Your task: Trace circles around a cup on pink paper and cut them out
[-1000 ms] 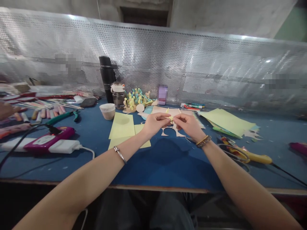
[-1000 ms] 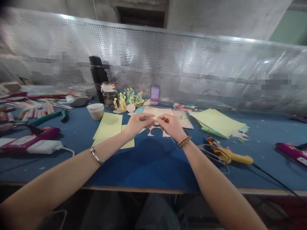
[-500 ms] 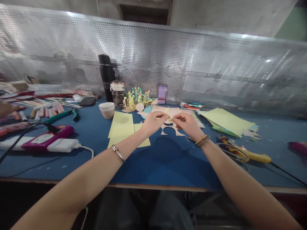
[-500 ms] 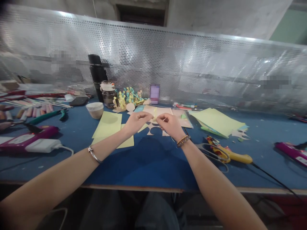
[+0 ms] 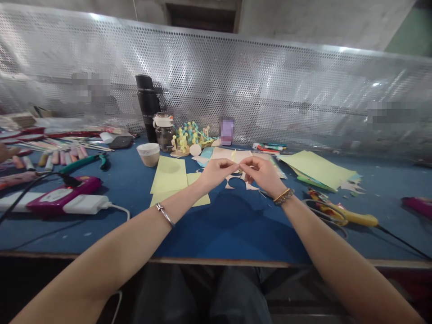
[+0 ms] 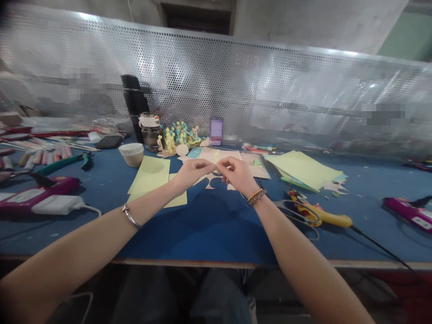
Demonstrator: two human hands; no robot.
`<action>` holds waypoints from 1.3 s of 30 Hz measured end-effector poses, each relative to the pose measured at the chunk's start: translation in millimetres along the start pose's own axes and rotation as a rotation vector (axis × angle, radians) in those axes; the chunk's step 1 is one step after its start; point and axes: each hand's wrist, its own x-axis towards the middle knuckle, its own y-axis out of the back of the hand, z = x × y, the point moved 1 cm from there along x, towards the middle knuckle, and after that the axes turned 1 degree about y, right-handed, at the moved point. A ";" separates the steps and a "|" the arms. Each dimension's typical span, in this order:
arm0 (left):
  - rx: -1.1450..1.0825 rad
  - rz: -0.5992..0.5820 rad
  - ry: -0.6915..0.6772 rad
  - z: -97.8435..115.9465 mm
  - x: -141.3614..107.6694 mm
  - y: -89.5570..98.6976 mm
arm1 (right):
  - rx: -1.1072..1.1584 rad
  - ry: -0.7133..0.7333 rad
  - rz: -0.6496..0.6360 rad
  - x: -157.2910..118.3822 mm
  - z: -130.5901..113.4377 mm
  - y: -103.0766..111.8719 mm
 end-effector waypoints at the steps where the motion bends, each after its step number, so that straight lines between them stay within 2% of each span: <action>1: -0.031 0.007 0.005 -0.5 0.4 0.3 | 0.030 -0.015 -0.013 -0.1 0.2 -0.5; 5: -0.110 0.045 0.016 -3.3 2.6 0.9 | 0.169 -0.104 -0.045 -1.0 0.6 -2.2; 8: -0.127 0.055 0.016 -4.5 3.4 1.0 | 0.182 -0.141 -0.055 -1.7 0.6 -3.0; 17: -0.153 0.040 0.048 -5.6 4.3 0.6 | 0.107 -0.056 -0.027 -0.2 3.5 -2.1; 25: -0.139 0.043 0.056 -2.6 1.6 -0.2 | 0.082 -0.069 -0.023 -1.3 1.3 -3.2; 30: -0.203 0.046 0.070 -4.9 2.0 -2.6 | 0.132 -0.104 -0.017 -1.3 2.1 -3.6; 39: -0.245 0.037 0.099 -5.3 1.9 -4.1 | 0.130 -0.073 0.003 0.1 1.2 -5.2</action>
